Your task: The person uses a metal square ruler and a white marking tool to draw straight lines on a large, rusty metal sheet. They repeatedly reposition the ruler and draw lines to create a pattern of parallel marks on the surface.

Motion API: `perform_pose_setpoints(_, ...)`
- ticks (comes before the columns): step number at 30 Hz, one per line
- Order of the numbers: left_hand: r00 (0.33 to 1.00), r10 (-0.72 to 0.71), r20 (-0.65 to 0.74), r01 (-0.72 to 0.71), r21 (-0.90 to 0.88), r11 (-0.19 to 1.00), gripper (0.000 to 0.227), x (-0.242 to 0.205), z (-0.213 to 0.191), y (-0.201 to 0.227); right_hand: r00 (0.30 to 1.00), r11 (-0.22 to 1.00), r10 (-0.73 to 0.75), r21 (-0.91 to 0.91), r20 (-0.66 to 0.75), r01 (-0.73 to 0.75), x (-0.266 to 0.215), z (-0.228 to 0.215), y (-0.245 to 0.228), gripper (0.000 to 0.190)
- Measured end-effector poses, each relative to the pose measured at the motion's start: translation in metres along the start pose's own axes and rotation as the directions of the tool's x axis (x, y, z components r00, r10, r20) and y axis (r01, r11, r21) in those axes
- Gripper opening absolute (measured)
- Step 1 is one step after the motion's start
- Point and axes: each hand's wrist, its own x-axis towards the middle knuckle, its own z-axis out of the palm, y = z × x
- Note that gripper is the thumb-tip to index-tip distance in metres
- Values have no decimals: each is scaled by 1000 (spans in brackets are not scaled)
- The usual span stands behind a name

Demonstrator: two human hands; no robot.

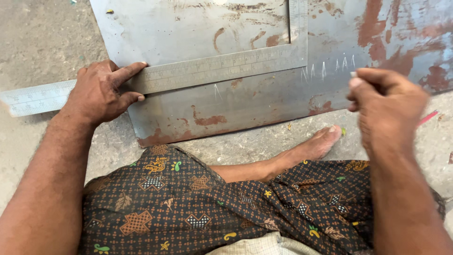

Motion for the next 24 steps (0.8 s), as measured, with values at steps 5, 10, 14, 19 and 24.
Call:
perform_pose_setpoints(5, 999, 35, -33, -34, 12, 999, 74, -1, 1, -1, 997, 989, 26, 144, 67, -35, 24, 34, 27, 14)
perform_pose_setpoints(10, 1000, 20, -21, -19, 18, 1000, 74, -2, 2, -1, 999, 968, 36, 249, 17, -39, 44, 45, 51, 11)
perform_pose_setpoints(14, 998, 45, -44, -44, 25, 999, 73, -1, 2, -1, 998, 947, 48, 320, -49, -30, 52, 40, 66, 14)
perform_pose_setpoints(19, 999, 33, -33, -33, 19, 999, 73, -1, -2, 1, 998, 977, 24, 214, -61, -10, 53, 33, 75, 14)
perform_pose_setpoints(24, 1000, 31, -7, -30, 43, 999, 72, -1, -6, 5, 1000, 998, 12, 69, -21, -10, 45, 47, 63, 14)
